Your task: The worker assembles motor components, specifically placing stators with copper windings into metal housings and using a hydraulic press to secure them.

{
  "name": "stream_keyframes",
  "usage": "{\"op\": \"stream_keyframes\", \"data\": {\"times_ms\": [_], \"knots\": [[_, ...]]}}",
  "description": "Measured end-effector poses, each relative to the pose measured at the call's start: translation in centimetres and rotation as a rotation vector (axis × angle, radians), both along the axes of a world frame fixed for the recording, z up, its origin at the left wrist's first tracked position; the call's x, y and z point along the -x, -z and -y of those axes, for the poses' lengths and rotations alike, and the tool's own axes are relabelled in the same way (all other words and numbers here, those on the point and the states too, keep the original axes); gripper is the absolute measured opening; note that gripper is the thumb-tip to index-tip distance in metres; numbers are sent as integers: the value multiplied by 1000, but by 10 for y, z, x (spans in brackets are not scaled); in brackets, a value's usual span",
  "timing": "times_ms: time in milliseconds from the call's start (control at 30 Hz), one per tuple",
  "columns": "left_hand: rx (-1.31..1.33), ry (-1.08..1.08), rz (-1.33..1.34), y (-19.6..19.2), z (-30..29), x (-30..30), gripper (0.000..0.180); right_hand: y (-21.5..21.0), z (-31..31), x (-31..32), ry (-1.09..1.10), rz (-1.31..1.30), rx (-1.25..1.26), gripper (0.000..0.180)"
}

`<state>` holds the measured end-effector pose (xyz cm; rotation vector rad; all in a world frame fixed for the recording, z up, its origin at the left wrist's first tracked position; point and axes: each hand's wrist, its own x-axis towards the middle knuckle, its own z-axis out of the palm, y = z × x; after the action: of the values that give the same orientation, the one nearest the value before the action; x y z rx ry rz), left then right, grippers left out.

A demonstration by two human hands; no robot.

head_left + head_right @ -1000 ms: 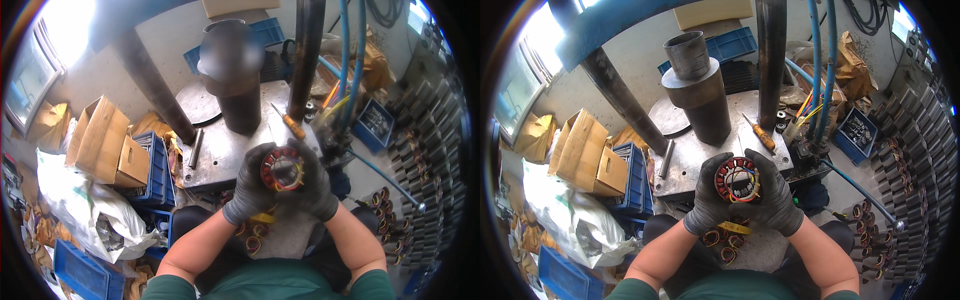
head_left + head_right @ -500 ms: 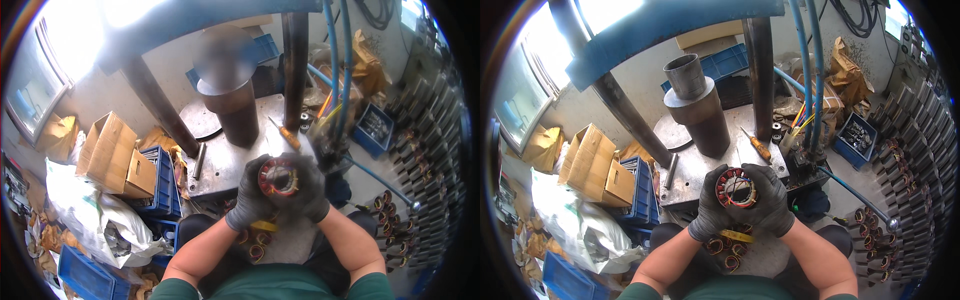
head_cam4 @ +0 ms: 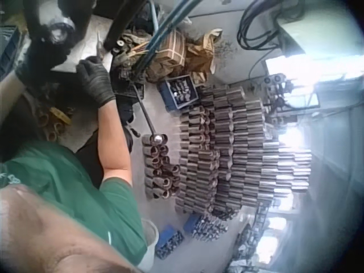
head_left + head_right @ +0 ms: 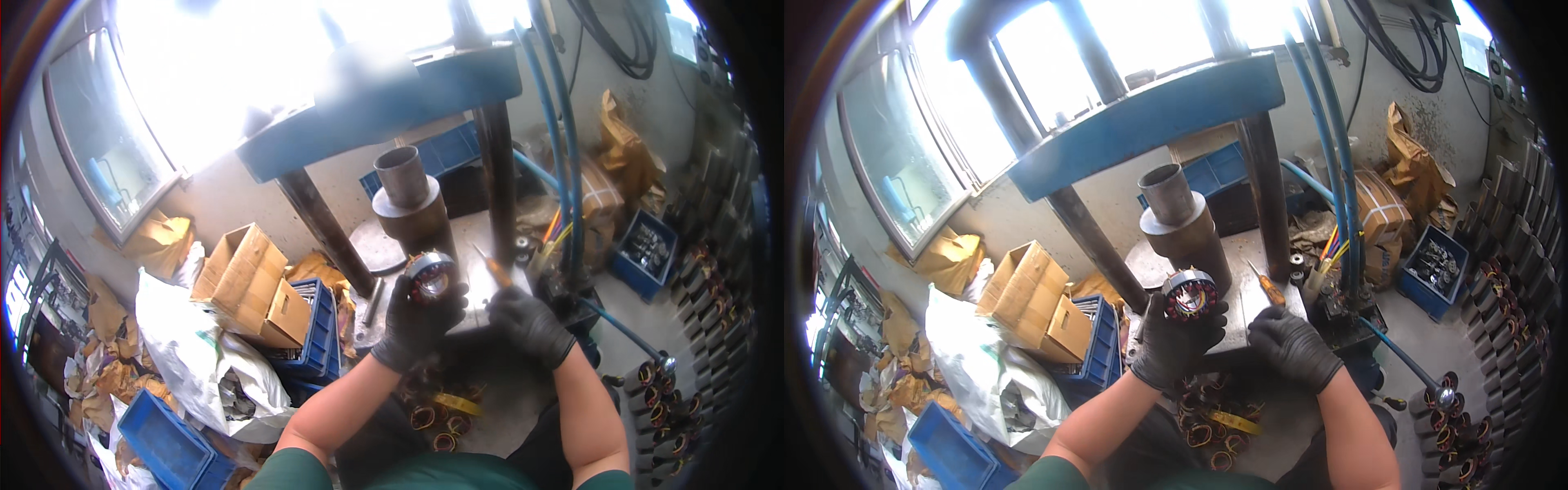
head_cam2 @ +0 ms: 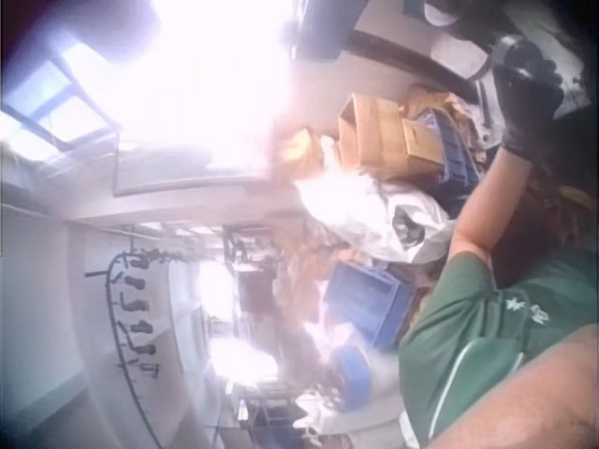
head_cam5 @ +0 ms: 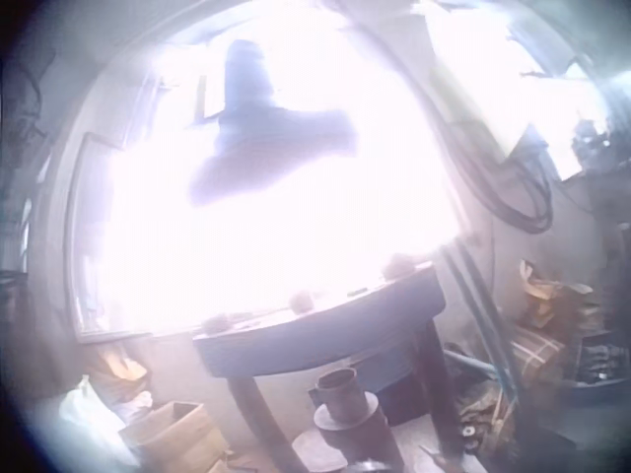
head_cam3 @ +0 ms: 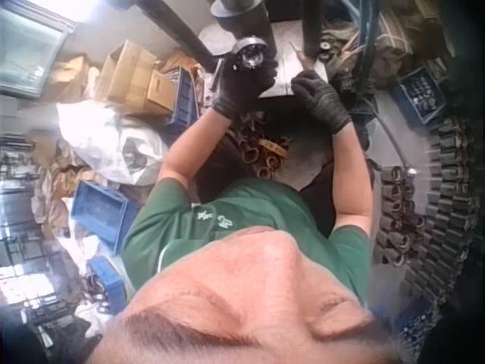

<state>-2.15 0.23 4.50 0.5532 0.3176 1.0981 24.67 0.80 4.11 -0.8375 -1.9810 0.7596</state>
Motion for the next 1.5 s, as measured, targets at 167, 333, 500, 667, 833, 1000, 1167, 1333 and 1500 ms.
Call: {"op": "stream_keyframes", "data": {"times_ms": [167,333,500,667,833,1000,1167,1333,1500], "knots": [[-56,-98,182,-64,-31,11,80,21,-1,-3,-137,454,-192,21],[-496,-440,-351,-112,-77,30,59,23,4,6,-226,683,-97,18],[-940,-979,-1060,-154,-120,44,43,1,19,10,-353,546,-4,35],[-852,-1139,-1740,-205,-136,9,44,31,14,11,-315,503,15,42],[-810,-1096,-1847,-194,-176,35,45,44,10,18,-366,568,17,55],[-775,-926,-1497,-187,-180,36,48,43,10,16,-462,519,78,61],[-576,-862,-1135,-175,-187,50,60,19,20,17,-496,587,259,41],[-553,-794,-1100,-171,-191,49,63,20,20,16,-528,582,295,64],[-614,-873,-1192,-169,-184,44,62,27,18,18,-445,740,183,60]]}}
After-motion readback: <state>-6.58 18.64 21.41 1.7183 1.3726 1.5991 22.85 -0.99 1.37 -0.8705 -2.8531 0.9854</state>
